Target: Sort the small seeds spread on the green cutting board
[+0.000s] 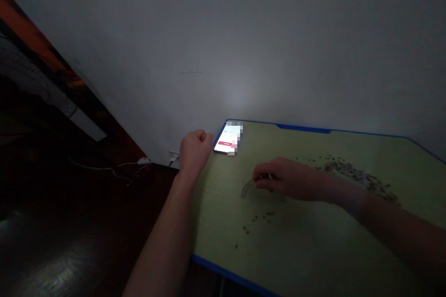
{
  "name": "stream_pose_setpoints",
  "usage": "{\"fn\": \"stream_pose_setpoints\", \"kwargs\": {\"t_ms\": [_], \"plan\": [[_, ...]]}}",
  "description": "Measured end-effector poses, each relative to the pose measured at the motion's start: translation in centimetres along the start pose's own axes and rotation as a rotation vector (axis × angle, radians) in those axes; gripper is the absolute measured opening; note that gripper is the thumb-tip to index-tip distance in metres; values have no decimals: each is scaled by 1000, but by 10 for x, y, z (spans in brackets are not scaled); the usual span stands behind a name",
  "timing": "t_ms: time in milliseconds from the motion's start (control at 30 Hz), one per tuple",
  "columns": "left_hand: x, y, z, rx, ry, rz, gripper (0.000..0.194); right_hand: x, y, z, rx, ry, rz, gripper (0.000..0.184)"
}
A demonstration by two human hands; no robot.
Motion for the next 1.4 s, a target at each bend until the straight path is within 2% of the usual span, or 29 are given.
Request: {"fn": "stream_pose_setpoints", "kwargs": {"t_ms": [200, 367, 600, 933, 1200, 1400], "plan": [[-1, 2, 0, -5, -9, 14, 30, 2, 26, 24, 143, 17, -1, 18], [-1, 2, 0, -5, -8, 18, 29, 9, 31, 31, 187, 21, 20, 17], [0, 3, 0, 6, -5, 28, 30, 31, 40, 41, 235, -21, -43, 19], [0, 2, 0, 4, -13, 17, 30, 37, 36, 48, 260, -43, -38, 19], [0, 2, 0, 8, -2, 34, 29, 31, 33, 39, 271, 51, -29, 20], [0, 1, 0, 17, 4, 37, 29, 29, 27, 36, 279, 44, -23, 20]]}}
Point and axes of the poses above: each hand's wrist, its own z-axis away from the middle knuckle, its own x-axis out of the palm, y = z × x, the point moved 3 cm from there along -z, towards the middle knuckle, and after that the axes turned 14 degrees about x, right-handed, at the moved point
